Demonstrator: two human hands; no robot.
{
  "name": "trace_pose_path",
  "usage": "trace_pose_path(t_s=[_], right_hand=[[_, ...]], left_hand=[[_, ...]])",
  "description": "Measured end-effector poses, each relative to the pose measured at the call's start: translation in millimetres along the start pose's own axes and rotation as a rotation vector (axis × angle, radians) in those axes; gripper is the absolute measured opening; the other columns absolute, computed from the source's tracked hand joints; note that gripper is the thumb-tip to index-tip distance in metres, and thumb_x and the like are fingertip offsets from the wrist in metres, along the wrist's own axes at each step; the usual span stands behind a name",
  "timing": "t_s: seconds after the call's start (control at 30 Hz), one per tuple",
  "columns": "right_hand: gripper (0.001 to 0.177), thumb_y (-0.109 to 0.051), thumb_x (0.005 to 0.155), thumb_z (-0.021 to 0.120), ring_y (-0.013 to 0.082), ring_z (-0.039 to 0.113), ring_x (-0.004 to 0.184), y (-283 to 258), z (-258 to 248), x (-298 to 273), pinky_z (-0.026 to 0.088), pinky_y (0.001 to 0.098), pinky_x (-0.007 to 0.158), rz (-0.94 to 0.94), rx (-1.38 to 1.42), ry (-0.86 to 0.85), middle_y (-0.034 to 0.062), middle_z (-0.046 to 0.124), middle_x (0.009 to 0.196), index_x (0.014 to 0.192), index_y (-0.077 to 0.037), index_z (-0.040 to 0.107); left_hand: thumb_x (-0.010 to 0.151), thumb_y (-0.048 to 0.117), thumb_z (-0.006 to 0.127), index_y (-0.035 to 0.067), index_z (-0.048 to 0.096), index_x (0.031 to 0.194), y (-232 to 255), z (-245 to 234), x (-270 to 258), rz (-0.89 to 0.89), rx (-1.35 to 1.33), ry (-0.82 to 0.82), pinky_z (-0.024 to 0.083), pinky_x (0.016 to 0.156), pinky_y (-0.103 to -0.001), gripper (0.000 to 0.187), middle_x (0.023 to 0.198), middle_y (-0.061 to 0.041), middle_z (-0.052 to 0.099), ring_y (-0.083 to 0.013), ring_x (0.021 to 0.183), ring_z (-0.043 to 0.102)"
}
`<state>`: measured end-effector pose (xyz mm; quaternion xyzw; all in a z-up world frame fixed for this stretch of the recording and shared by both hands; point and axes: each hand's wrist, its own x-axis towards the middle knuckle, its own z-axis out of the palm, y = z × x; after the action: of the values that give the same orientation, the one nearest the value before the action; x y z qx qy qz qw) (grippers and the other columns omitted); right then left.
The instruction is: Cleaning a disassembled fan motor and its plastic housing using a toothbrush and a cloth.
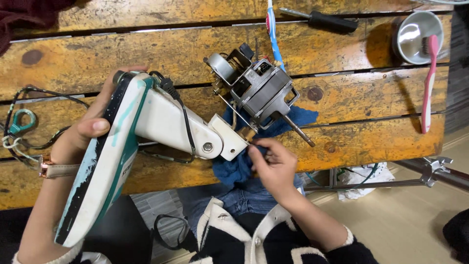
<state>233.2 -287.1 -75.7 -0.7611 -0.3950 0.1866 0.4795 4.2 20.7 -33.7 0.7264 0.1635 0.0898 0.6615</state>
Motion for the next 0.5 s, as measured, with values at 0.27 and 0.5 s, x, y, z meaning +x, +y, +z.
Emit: trace_pose_path(t_s=[0.27,0.5], right_hand=[[0.063,-0.001,0.085,0.080,0.0231,0.072,0.108,62.5,20.1,-60.2,0.061,0.0328,0.099,-0.131,0.531,0.229,0.0207,0.065,0.123,0.137,0.007,0.046],[0.008,0.003,0.088,0.075,0.0247,0.068,0.078,-8.5,14.4,-2.3,0.055,0.0314,0.073,-0.189,0.174,0.232,0.0175,0.069,0.086,0.092,0.004,0.068]], left_hand=[[0.066,0.074,0.049,0.005,0.028,0.154,11.7,4.2,-0.7,-0.131,-0.063,0.050,0.035,0.111,-0.040,0.115,0.151,-0.015,0.037,-0.0250,0.133,0.044],[0.063,0.075,0.052,0.004,0.029,0.155,23.7,9.0,-0.2,-0.192,-0.113,0.085,0.036,0.111,-0.038,0.118,0.150,-0.014,0.038,-0.0235,0.131,0.046]])
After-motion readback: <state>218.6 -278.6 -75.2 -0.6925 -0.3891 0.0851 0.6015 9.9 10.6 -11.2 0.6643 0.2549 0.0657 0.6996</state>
